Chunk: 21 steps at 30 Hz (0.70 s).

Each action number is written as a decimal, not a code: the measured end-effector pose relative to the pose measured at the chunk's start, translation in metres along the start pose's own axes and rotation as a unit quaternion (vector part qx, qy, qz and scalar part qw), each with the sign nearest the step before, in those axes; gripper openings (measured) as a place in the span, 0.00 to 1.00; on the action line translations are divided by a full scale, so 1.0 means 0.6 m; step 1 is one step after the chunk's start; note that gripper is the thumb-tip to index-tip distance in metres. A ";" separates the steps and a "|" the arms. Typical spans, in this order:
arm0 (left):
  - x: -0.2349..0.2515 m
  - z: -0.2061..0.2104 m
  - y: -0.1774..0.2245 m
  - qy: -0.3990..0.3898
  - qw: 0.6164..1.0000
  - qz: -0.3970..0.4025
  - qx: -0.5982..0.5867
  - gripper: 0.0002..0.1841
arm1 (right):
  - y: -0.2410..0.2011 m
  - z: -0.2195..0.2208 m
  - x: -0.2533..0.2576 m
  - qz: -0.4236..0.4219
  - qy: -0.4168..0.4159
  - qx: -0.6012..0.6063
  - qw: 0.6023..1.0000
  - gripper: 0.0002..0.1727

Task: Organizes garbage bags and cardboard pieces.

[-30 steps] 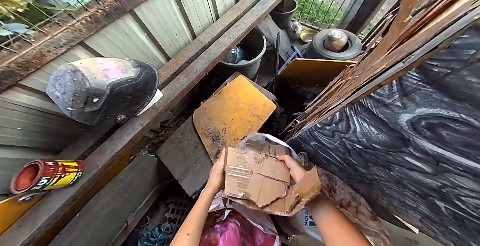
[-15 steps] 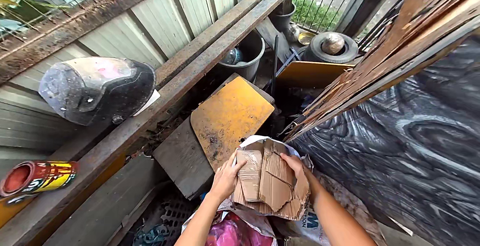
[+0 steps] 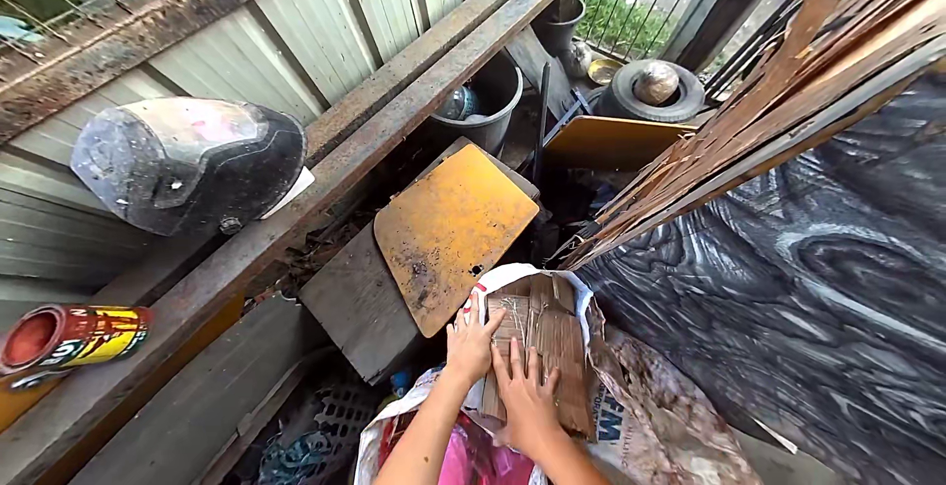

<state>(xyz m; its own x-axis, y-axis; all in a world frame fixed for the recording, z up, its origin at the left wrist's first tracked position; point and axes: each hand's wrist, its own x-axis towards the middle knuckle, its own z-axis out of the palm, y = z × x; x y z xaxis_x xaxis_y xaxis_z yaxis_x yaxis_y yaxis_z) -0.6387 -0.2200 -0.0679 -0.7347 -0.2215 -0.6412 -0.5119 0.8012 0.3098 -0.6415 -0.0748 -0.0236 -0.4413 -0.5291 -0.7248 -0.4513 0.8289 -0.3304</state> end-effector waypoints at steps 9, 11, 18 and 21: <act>-0.012 0.042 -0.048 0.083 0.979 -0.138 -0.124 0.44 | 0.036 -0.052 0.025 -0.049 -0.006 -0.032 0.998 0.64; -0.028 0.049 -0.053 0.054 0.956 -0.237 -0.167 0.45 | 0.041 -0.071 0.030 -0.051 -0.020 -0.033 0.998 0.63; -0.055 0.060 -0.052 -0.086 0.941 -0.223 -0.239 0.29 | 0.028 -0.132 0.070 -0.064 -0.037 -0.017 0.997 0.62; -0.059 0.047 -0.046 -0.072 0.946 -0.206 -0.238 0.29 | 0.006 -0.128 0.083 -0.038 -0.058 -0.029 0.997 0.65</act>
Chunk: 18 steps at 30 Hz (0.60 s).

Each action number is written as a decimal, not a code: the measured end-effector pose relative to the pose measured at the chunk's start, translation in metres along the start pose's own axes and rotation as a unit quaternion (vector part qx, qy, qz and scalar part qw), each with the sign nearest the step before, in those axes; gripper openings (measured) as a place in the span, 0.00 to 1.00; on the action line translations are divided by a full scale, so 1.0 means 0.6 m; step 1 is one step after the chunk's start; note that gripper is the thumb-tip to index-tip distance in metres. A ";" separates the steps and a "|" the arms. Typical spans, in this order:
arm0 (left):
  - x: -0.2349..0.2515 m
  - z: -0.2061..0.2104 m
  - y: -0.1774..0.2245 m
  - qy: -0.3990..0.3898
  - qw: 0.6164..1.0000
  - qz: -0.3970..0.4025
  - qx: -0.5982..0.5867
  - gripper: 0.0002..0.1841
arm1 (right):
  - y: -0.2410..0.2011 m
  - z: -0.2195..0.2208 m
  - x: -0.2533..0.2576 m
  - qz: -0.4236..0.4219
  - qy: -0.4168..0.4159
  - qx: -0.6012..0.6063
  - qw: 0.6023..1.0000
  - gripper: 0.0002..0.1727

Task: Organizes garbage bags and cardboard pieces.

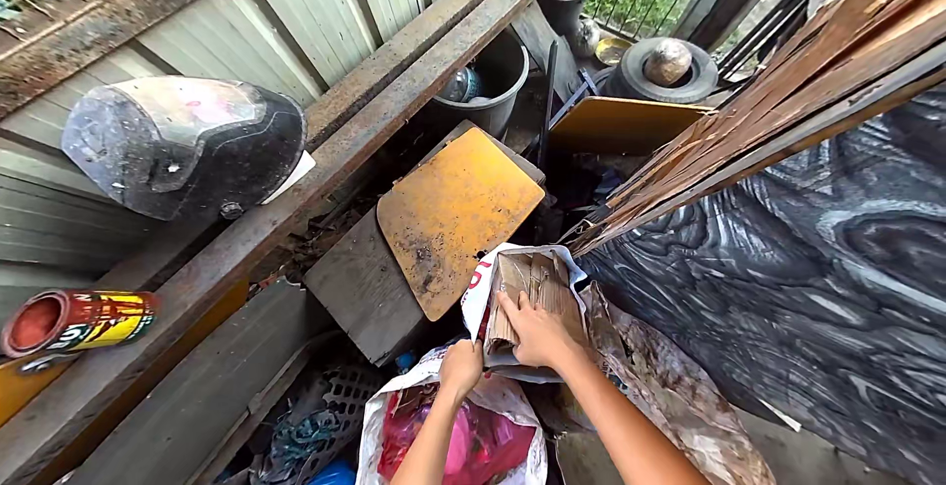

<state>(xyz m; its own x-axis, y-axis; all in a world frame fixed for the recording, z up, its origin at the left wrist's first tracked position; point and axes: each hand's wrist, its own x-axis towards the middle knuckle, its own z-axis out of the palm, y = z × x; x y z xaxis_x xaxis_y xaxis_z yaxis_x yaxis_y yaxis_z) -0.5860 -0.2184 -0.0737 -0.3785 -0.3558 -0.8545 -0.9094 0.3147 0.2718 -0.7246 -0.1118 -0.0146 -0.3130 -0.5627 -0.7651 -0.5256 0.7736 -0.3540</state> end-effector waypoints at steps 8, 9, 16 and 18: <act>-0.003 0.008 -0.014 0.011 0.999 0.037 0.004 0.25 | -0.022 0.030 0.036 0.003 -0.023 -0.036 0.999 0.67; -0.004 0.013 -0.014 0.023 0.999 0.034 -0.013 0.25 | -0.016 0.024 0.038 -0.008 -0.030 -0.041 0.999 0.66; -0.015 0.098 -0.020 0.117 0.929 -0.006 -0.351 0.22 | 0.015 -0.010 0.018 -0.033 0.010 0.031 0.999 0.59; -0.030 0.131 -0.002 0.133 0.842 -0.027 -0.522 0.27 | 0.030 -0.040 0.013 -0.052 0.036 0.066 0.996 0.56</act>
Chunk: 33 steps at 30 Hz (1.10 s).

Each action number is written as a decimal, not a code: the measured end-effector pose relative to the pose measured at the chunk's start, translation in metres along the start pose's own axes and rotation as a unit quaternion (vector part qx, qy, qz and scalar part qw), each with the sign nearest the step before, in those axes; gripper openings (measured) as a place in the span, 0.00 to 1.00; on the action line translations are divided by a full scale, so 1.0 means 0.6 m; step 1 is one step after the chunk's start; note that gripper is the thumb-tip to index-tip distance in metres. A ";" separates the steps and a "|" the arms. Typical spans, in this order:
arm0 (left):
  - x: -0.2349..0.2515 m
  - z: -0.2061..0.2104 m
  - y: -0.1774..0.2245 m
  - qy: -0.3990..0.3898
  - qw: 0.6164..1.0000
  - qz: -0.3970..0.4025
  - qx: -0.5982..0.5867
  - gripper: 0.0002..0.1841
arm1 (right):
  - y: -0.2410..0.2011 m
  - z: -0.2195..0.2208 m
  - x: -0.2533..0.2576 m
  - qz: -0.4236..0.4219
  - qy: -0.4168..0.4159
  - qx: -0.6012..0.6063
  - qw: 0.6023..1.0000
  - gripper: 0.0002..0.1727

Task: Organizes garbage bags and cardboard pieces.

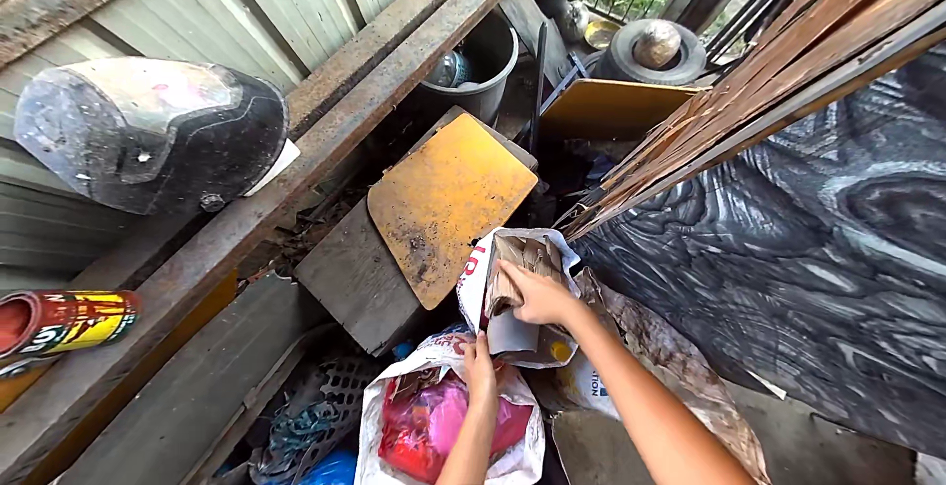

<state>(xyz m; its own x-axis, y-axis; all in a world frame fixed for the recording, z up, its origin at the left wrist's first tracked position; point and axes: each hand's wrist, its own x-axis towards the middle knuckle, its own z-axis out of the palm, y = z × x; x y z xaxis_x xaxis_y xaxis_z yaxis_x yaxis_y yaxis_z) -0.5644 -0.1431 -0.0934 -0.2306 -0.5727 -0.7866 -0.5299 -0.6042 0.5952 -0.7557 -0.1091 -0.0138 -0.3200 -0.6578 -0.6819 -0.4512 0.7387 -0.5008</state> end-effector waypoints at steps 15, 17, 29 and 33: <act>-0.009 0.027 -0.045 -0.023 0.993 0.107 -0.047 0.26 | -0.015 0.025 0.026 -0.009 0.046 0.024 0.999 0.51; -0.002 0.021 -0.037 -0.031 0.997 0.066 -0.023 0.24 | -0.010 0.035 0.023 -0.017 0.029 -0.018 0.999 0.53; 0.058 -0.009 0.016 -0.088 0.929 0.251 0.256 0.26 | -0.012 0.050 0.003 0.004 -0.029 -0.099 0.995 0.54; 0.071 -0.007 0.012 -0.199 0.944 0.223 0.140 0.19 | -0.013 0.049 0.003 0.004 -0.040 -0.099 0.994 0.57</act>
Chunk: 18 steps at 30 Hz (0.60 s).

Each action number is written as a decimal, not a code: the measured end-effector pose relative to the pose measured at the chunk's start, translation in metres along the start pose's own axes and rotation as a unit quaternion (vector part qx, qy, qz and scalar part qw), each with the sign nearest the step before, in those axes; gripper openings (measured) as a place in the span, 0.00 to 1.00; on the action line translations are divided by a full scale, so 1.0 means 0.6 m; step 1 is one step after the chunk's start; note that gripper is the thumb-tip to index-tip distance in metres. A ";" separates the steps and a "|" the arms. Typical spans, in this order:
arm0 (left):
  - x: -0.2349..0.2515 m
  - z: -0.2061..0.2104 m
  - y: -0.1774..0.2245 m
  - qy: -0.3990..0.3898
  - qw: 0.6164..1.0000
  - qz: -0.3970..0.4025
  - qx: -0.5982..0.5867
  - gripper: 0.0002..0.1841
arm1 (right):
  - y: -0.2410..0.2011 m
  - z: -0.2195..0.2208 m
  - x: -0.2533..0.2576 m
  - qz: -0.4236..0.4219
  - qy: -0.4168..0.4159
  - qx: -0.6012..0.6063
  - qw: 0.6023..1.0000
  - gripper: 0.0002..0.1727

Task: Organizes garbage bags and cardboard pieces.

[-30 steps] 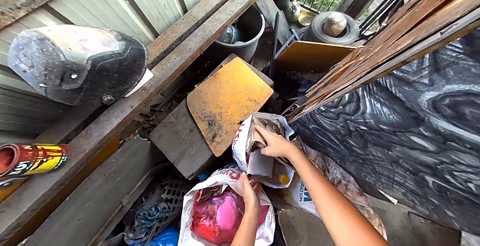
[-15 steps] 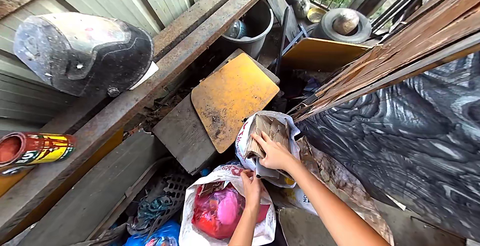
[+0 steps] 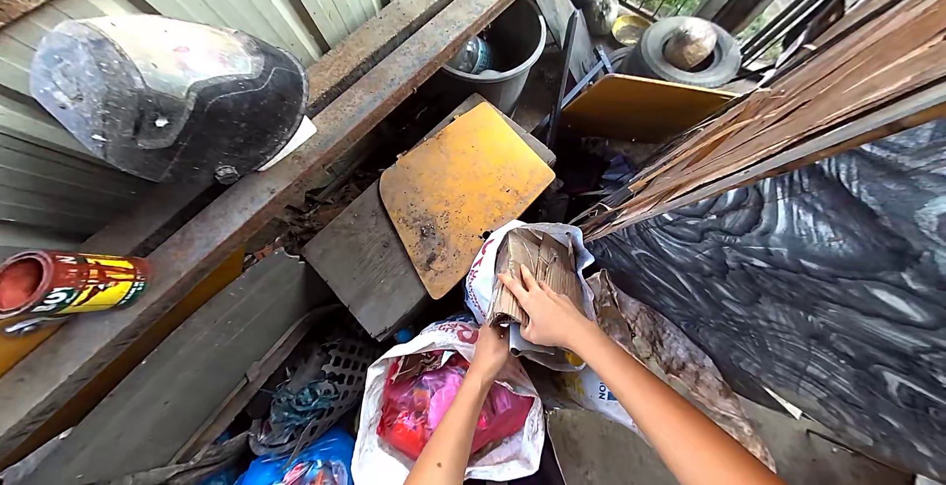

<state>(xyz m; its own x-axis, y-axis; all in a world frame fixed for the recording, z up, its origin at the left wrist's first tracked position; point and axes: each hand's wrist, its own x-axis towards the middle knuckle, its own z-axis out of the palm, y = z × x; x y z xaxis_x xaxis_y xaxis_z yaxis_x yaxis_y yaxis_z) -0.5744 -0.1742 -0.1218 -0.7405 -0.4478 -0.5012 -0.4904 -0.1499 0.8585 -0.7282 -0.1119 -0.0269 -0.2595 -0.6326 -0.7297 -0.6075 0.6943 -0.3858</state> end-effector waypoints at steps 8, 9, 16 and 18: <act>0.040 0.003 0.005 0.079 0.982 -0.098 -0.144 0.11 | 0.003 -0.002 -0.004 -0.003 -0.011 -0.017 1.000 0.57; 0.043 0.004 0.010 0.104 0.973 -0.127 -0.166 0.11 | 0.004 -0.004 -0.006 -0.002 -0.012 -0.022 1.000 0.56; -0.007 -0.027 -0.013 0.141 0.983 -0.121 -0.007 0.20 | -0.025 0.018 0.002 0.014 -0.036 -0.062 0.997 0.59; -0.020 -0.024 -0.008 0.130 0.985 -0.110 0.039 0.20 | -0.033 0.037 0.010 0.015 -0.046 -0.074 0.996 0.62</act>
<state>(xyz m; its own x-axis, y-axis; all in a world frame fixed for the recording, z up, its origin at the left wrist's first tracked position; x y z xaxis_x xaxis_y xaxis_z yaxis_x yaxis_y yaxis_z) -0.5565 -0.1809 -0.1181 -0.4741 -0.6246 -0.6205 -0.6676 -0.2045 0.7159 -0.7014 -0.1220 -0.0362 -0.2138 -0.5738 -0.7906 -0.7058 0.6502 -0.2810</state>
